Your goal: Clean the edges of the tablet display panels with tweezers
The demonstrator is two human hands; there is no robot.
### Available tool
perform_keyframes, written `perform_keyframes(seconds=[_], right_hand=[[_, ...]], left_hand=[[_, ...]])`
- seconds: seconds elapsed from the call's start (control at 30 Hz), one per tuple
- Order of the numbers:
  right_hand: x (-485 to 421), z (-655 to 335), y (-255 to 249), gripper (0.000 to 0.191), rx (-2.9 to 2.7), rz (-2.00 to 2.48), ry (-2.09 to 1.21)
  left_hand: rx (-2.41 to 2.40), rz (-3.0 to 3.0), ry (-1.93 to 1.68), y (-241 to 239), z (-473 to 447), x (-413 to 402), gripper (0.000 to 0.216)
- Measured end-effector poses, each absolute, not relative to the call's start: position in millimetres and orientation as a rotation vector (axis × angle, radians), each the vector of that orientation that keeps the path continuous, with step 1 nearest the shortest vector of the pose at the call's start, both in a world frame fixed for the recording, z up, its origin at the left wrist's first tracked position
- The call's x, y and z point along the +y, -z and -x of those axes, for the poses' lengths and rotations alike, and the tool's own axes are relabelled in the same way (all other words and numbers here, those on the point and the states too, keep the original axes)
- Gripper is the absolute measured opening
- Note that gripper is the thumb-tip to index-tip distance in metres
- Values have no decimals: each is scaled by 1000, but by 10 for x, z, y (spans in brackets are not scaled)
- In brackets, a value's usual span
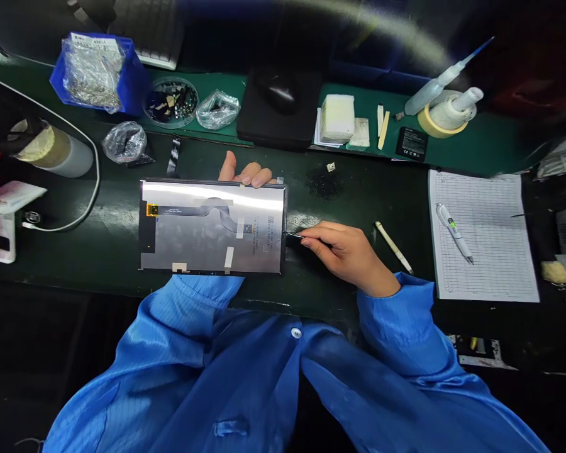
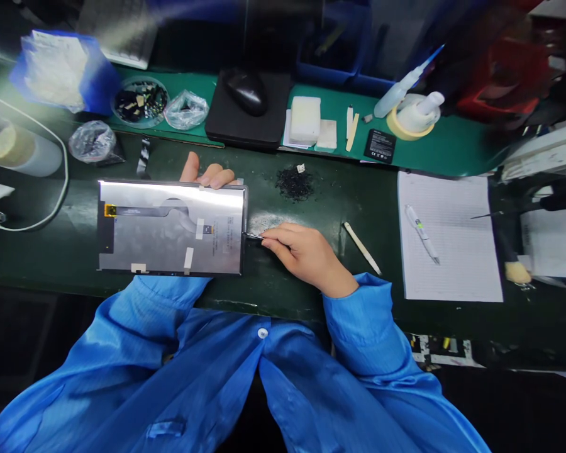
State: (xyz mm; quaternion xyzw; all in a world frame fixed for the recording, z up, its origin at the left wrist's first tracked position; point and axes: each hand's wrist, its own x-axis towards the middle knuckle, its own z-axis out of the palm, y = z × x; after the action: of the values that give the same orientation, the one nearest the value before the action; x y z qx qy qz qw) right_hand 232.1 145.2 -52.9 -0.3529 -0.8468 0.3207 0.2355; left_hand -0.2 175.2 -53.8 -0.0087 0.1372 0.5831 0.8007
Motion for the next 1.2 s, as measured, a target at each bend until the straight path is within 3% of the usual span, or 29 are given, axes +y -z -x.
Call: perform_keyframes(seconds=[0.27, 0.57, 0.7, 0.83, 1.03, 1.2], right_hand=[[1427, -2319, 528, 11, -2289, 1061, -931], [1416, -2319, 554, 17, -2225, 1097, -1001], [1434, -2320, 551, 10, -2302, 1041, -925], [1453, -2319, 533, 18, -2346, 970, -877], [1410, -2312, 530, 14, -2249, 1095, -979], [1446, -2315, 540, 16, -2337, 989, -879]], left_hand=[[247, 14, -1263, 528, -16, 1736, 56], [300, -9, -1256, 531, -2, 1749, 57], [308, -71, -1275, 578, 0, 1751, 58], [266, -75, -1261, 596, -5, 1752, 58], [314, -91, -1286, 601, -4, 1759, 56], [307, -110, -1285, 603, -4, 1752, 56]])
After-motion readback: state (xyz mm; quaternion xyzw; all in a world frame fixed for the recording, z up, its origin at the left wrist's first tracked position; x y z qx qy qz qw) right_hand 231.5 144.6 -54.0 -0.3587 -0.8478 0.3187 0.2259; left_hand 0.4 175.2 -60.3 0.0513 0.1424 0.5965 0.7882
